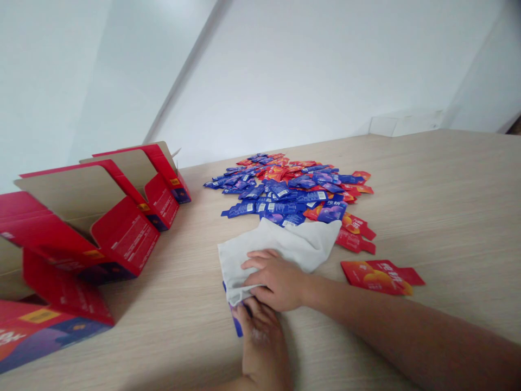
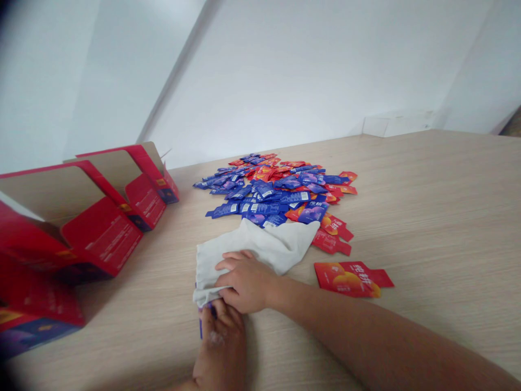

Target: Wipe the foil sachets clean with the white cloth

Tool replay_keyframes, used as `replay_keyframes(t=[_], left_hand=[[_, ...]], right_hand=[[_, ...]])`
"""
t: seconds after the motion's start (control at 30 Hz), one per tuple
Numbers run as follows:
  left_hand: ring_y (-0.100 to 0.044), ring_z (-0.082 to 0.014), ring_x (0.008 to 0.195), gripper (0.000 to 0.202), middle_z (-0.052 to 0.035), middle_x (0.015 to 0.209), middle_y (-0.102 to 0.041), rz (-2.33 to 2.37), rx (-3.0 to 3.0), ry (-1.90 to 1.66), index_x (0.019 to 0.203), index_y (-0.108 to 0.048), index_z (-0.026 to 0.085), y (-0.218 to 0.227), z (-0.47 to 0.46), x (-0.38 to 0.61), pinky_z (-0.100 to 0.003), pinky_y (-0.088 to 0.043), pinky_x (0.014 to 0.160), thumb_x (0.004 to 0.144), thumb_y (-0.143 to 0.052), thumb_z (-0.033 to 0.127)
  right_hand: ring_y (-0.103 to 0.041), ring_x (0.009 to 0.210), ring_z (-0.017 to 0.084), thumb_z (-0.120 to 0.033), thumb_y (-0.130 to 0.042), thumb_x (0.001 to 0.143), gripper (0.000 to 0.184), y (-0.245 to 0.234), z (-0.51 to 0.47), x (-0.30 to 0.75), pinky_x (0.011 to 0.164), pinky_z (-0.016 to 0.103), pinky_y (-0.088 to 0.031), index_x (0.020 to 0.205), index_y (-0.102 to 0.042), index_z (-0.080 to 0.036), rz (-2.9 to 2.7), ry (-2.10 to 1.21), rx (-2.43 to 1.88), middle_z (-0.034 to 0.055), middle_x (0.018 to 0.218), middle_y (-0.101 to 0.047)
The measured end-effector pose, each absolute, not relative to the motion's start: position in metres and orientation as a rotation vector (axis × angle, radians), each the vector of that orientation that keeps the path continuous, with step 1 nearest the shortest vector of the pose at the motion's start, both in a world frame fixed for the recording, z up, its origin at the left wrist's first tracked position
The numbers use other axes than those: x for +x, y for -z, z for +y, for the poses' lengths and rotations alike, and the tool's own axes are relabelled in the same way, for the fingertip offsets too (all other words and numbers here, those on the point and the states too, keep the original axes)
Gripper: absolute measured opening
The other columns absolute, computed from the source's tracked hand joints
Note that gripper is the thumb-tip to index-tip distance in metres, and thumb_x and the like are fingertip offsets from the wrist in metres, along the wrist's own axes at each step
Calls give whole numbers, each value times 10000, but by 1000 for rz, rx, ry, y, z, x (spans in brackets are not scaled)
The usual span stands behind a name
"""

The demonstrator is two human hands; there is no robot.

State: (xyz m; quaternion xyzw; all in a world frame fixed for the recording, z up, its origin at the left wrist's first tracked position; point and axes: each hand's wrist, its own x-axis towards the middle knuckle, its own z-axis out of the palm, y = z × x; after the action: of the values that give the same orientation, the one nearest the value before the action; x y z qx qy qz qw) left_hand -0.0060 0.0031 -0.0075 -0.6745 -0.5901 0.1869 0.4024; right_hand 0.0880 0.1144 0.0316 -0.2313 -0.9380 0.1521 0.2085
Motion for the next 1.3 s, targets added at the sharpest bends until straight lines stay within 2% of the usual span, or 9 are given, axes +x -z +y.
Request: replay_keyframes(t=[0.23,0.53,0.67,0.83,0.97,1.07,1.17,1.3], left_hand=[[-679,-278,934,370,-215,1080,-701,-1508,-1774,-461,1076,-676,36,13,2,-11,-488,-450,968,817,-416,80],[-669,-303,977,379,-263,1098,-679,-1552,-1758,-464,1106,-650,-3,12,4,-3,-492,-442,978,805,-430,65],[-639,-336,1046,387,-273,1150,-653,-1709,-1607,-518,1125,-643,-1,15,7,7,-546,-361,1043,785,-468,62],[-672,-307,967,360,-249,1090,-687,-1548,-1640,-527,1071,-675,20,5,2,5,-512,-419,1000,804,-437,66],[-683,-296,937,363,-245,1073,-694,-1545,-1676,-497,1061,-678,17,-3,-1,2,-498,-435,987,810,-419,58],[-674,-295,968,373,-245,1099,-685,-1577,-1721,-495,1091,-663,16,0,1,3,-499,-428,993,808,-423,51],[-652,-324,1020,385,-285,1141,-653,-1630,-1671,-517,1128,-636,-16,7,4,7,-519,-399,1017,806,-440,64],[-635,-343,1049,383,-286,1145,-651,-1660,-1612,-552,1127,-636,-17,12,5,9,-543,-376,1028,808,-449,82]], right_hand=[[-378,1319,282,-292,-498,889,282,-31,115,85,1060,482,-275,1078,-701,-243,-2559,-419,-869,62,1310,-572],[-383,1318,247,-267,-502,880,252,-31,115,88,1069,443,-284,1016,-714,-252,-2618,-414,-596,40,1320,-564],[-388,1311,256,-280,-497,887,265,-30,114,87,1065,457,-286,1043,-710,-247,-2603,-412,-683,55,1313,-568],[-375,1320,275,-283,-501,886,284,-29,114,86,1061,478,-285,1087,-699,-249,-2563,-408,-827,62,1309,-569],[-378,1319,274,-285,-494,887,287,-30,114,87,1055,480,-292,1087,-698,-252,-2576,-411,-782,61,1317,-564],[-377,1321,262,-275,-498,881,279,-31,115,89,1061,471,-289,1072,-702,-263,-2604,-412,-675,47,1324,-561],[-375,1322,250,-265,-510,872,263,-31,115,89,1070,454,-284,1042,-710,-259,-2619,-406,-602,40,1327,-559],[-383,1312,253,-267,-506,877,264,-30,115,87,1064,462,-285,1046,-709,-247,-2599,-399,-677,55,1316,-566]])
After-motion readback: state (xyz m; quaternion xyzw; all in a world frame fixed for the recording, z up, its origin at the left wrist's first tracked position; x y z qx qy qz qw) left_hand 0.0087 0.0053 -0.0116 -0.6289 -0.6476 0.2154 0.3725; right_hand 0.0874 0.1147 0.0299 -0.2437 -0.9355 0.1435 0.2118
